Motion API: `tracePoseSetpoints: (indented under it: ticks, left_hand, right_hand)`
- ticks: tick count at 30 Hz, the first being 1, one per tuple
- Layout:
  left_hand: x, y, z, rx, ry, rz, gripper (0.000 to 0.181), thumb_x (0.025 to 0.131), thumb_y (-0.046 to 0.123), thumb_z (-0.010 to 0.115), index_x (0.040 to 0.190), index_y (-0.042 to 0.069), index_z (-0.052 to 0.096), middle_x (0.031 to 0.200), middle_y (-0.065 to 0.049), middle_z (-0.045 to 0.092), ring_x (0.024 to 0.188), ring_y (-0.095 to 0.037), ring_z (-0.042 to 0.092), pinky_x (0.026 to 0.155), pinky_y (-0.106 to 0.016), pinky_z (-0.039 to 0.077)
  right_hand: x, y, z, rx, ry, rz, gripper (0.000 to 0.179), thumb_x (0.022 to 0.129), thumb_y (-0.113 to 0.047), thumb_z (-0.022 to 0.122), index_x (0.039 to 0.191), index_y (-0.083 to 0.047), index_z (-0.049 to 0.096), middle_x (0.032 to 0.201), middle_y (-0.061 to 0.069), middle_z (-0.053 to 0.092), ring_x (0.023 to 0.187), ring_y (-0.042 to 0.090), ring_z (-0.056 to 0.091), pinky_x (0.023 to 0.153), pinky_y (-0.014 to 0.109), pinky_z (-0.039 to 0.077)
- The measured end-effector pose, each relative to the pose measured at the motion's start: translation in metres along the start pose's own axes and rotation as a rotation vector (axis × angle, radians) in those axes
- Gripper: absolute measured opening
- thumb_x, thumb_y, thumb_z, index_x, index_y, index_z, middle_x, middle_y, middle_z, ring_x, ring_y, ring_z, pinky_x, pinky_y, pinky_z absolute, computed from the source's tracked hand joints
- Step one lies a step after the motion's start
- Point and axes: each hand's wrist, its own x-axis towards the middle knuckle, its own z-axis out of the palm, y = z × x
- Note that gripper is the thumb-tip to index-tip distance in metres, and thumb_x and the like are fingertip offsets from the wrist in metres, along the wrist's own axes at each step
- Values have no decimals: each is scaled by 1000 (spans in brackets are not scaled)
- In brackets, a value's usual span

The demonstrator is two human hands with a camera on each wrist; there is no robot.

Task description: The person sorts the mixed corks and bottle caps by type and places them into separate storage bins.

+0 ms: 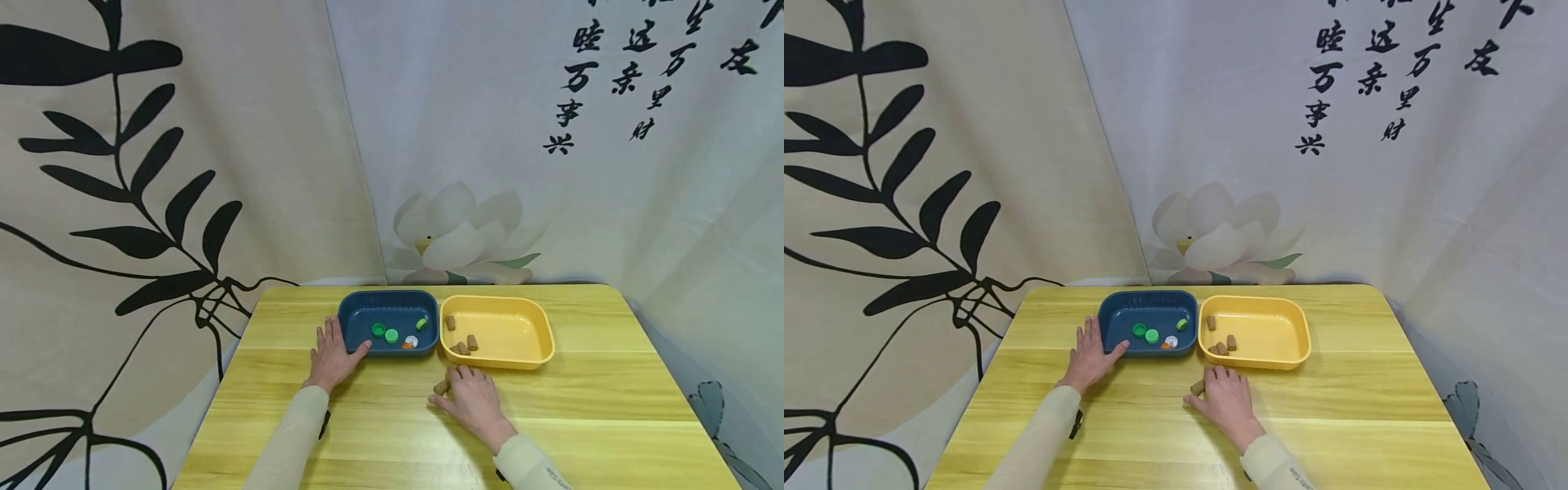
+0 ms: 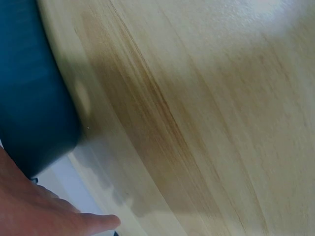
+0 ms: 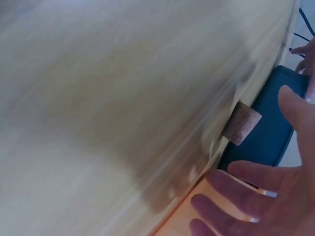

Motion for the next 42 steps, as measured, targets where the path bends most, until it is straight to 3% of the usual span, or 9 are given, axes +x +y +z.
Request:
tracePoseSetpoints:
  ticks: [8,16,23,30,42]
  left_hand:
    - [1,-1,1,6,-2,3,119,91,80,50,165,1,2,172,-20,-3,156,-48,2,113,-78,18]
    - [1,-2,3,4,4,2,118,91,80,51,166,1,3,173,-20,-1,156,-48,3,113,-78,19]
    - [0,-2,3,-8,9,5,119,91,80,51,165,0,4,172,-21,-1,156,-49,3,112,-78,18]
    - [1,-5,3,-5,9,5,120,90,82,49,165,0,4,172,-22,1,155,-50,2,112,-79,19]
    - [2,-6,4,-13,7,11,121,90,83,48,166,2,1,172,-20,-2,156,-49,1,112,-79,18]
  right_hand:
    - [1,-4,5,-51,24,-7,47,80,-60,82,91,-17,66,99,8,66,92,33,62,78,51,50]
    - [-1,-4,9,-116,79,-83,34,85,-41,85,93,-12,70,98,10,67,99,35,64,88,56,53]
    - [-4,-3,10,-119,189,-136,31,81,-32,87,94,-10,71,97,9,68,96,34,66,86,54,55]
    - [-7,-3,8,-109,226,-156,31,78,-30,89,94,-13,70,101,7,70,99,32,67,87,53,56]
    - [-15,1,-14,25,280,-177,43,78,-28,90,110,-7,71,123,16,69,120,42,61,95,61,52]
